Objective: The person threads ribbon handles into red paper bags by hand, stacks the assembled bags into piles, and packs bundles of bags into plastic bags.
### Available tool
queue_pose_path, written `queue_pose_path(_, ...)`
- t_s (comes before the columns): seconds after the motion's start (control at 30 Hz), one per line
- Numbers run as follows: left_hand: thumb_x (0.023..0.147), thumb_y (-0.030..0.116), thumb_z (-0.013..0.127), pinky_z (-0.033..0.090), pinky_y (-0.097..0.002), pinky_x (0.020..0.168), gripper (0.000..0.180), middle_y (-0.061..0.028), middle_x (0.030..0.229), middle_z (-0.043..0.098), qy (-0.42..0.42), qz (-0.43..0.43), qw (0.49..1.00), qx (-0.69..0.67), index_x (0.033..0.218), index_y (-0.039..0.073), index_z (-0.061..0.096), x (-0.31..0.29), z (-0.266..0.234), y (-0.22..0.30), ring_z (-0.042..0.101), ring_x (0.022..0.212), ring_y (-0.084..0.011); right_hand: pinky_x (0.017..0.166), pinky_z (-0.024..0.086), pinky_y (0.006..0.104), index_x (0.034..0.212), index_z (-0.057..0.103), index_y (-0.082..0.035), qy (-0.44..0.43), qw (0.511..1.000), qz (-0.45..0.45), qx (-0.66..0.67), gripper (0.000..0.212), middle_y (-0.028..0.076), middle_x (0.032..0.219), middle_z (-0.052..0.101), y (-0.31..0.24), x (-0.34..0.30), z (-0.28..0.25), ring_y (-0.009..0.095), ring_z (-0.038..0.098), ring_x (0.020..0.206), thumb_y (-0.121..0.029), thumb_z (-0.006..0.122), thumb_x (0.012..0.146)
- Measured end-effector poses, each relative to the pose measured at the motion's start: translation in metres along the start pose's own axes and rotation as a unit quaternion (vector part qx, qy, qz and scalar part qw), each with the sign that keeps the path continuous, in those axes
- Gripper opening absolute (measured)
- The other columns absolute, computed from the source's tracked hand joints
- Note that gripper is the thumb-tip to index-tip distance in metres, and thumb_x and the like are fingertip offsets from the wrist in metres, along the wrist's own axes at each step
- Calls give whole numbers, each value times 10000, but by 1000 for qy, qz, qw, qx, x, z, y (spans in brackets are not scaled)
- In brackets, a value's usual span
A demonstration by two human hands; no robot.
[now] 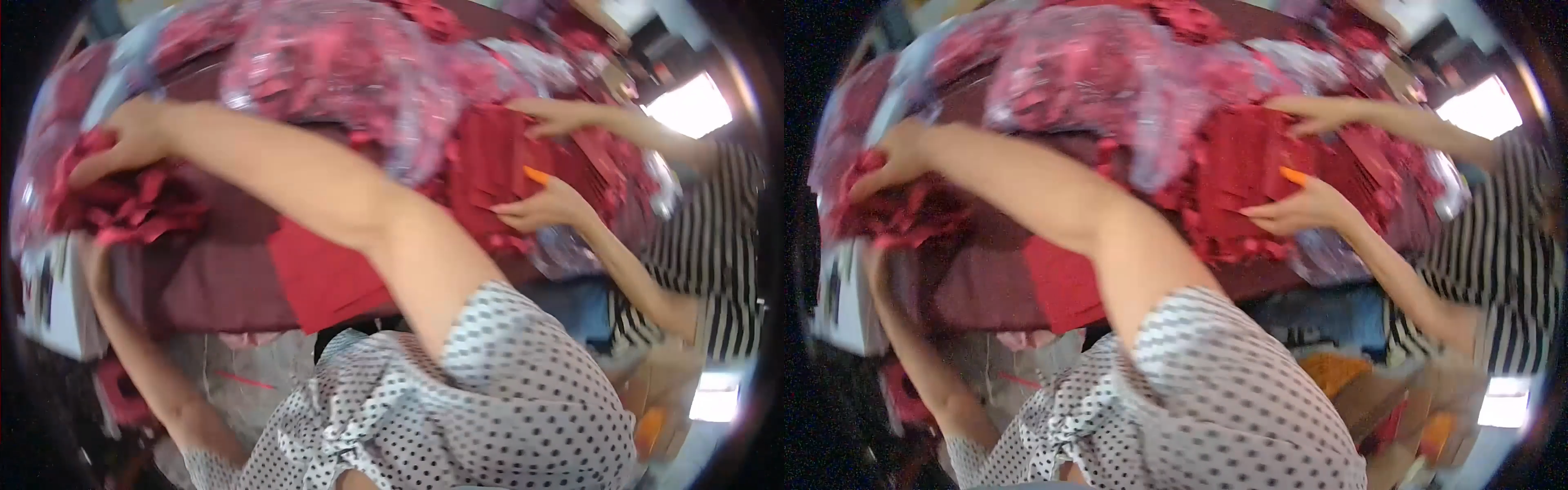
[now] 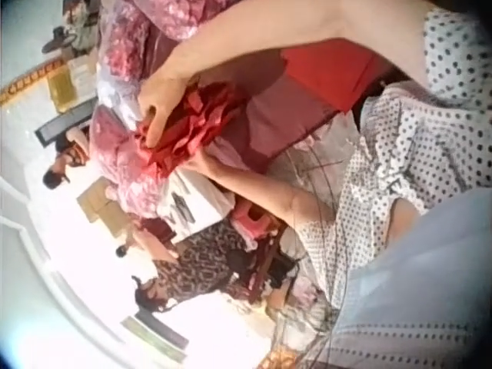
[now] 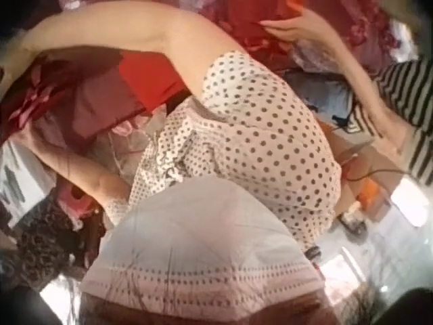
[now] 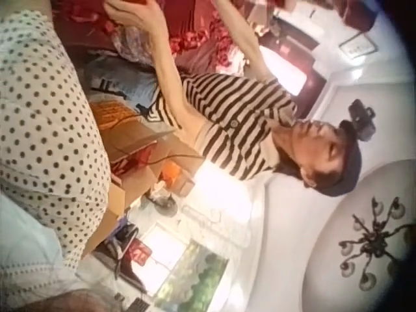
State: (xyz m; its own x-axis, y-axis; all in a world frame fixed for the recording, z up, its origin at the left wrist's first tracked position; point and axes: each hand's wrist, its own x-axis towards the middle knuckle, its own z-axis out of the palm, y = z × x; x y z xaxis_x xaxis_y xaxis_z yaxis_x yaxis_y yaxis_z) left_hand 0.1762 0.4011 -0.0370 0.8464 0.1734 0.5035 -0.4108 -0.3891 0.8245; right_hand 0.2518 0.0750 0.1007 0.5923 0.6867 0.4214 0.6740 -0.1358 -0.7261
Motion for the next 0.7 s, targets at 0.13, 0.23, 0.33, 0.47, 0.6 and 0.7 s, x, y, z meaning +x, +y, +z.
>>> queue_pose_path(0.13,659,210,765,446,-354,850,517,-21,1031,611,-43,-70,993,89,1113,29,595,-10,26,66,552,923,-169,726,487,351,900,692,-76,-24,997,-34,60,655,95,875,687,-22,-26,-5,200,642,804,-695,627,695)
queue_pose_path(0.23,614,199,805,450,-353,886,621,-30,1086,611,-82,32,995,-40,1162,30,566,8,79,87,561,963,-177,731,469,298,1036,599,6,60,997,-36,-29,662,82,897,640,-5,-33,-20,139,594,823,-596,647,763)
queue_pose_path(0.33,608,102,782,453,-324,896,609,-44,1075,616,-112,-66,984,-120,1164,15,548,5,81,99,580,979,-165,729,451,252,1085,576,-18,-17,997,-5,81,566,12,907,602,-19,-35,-17,80,530,820,-528,612,842)
queue_pose_path(0.47,593,99,785,484,-313,854,563,-49,1005,642,-52,-62,974,-213,1107,7,575,-1,87,85,617,888,-151,883,426,295,1202,518,-47,1,967,45,249,653,38,1081,583,-16,-39,-5,148,541,993,-602,526,858)
queue_pose_path(0.6,580,115,791,487,-307,836,560,-41,993,646,-42,-74,975,-205,1093,24,588,-4,90,80,620,870,-152,1046,352,405,1393,304,-43,82,832,75,543,722,126,1299,500,-2,-72,-12,226,494,1184,-585,393,925)
queue_pose_path(0.7,577,131,796,486,-306,838,570,-36,992,645,-20,-81,971,-226,1097,31,586,-6,86,73,616,885,-150,1096,270,367,1440,199,-44,-65,883,31,464,707,157,1424,347,-12,-95,3,219,360,1298,-324,564,904)
